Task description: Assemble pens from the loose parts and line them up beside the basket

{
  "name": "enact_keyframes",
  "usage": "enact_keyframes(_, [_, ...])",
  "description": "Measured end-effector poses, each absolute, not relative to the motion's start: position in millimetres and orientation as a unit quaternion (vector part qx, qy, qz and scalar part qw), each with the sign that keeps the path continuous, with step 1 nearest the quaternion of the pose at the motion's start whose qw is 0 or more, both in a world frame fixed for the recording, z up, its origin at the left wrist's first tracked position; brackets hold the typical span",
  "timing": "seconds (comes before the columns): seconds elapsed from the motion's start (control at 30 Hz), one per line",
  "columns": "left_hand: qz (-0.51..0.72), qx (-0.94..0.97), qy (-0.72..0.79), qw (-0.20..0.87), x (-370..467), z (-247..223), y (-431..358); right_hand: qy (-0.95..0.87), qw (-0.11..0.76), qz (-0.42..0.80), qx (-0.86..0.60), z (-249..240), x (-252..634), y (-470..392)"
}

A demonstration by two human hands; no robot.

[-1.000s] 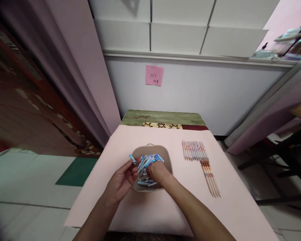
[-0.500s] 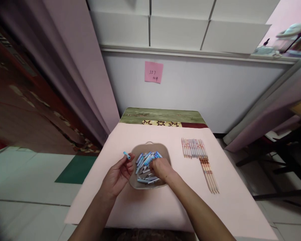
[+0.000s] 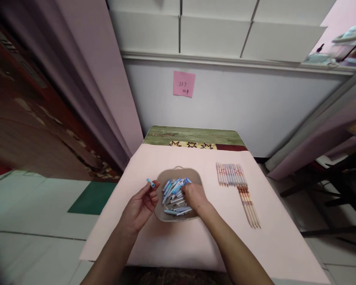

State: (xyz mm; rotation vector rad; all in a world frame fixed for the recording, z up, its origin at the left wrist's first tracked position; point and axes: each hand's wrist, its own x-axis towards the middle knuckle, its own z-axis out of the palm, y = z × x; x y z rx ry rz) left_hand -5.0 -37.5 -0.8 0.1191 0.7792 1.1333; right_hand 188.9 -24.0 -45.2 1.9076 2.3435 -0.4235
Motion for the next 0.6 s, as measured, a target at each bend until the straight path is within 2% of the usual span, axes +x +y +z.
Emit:
enact_keyframes(0.13, [0.514,0.056,0.365,0.774,-0.9,-7.0,-36.4,0.748,0.032,-0.123,0.651,-42.7,199.1,-21.4])
enact_keyframes(0.33, [0.494,0.053,0.361,0.789,4.8,-16.3,-37.7,0.805,0.054,-0.164,0.567,-45.3,169.5,-29.3])
enact_keyframes(0.6, [0.499,0.053,0.362,0.786,1.1,-14.2,-38.6,0.831,0.089,-0.139,0.532,-54.5,145.6,-32.5])
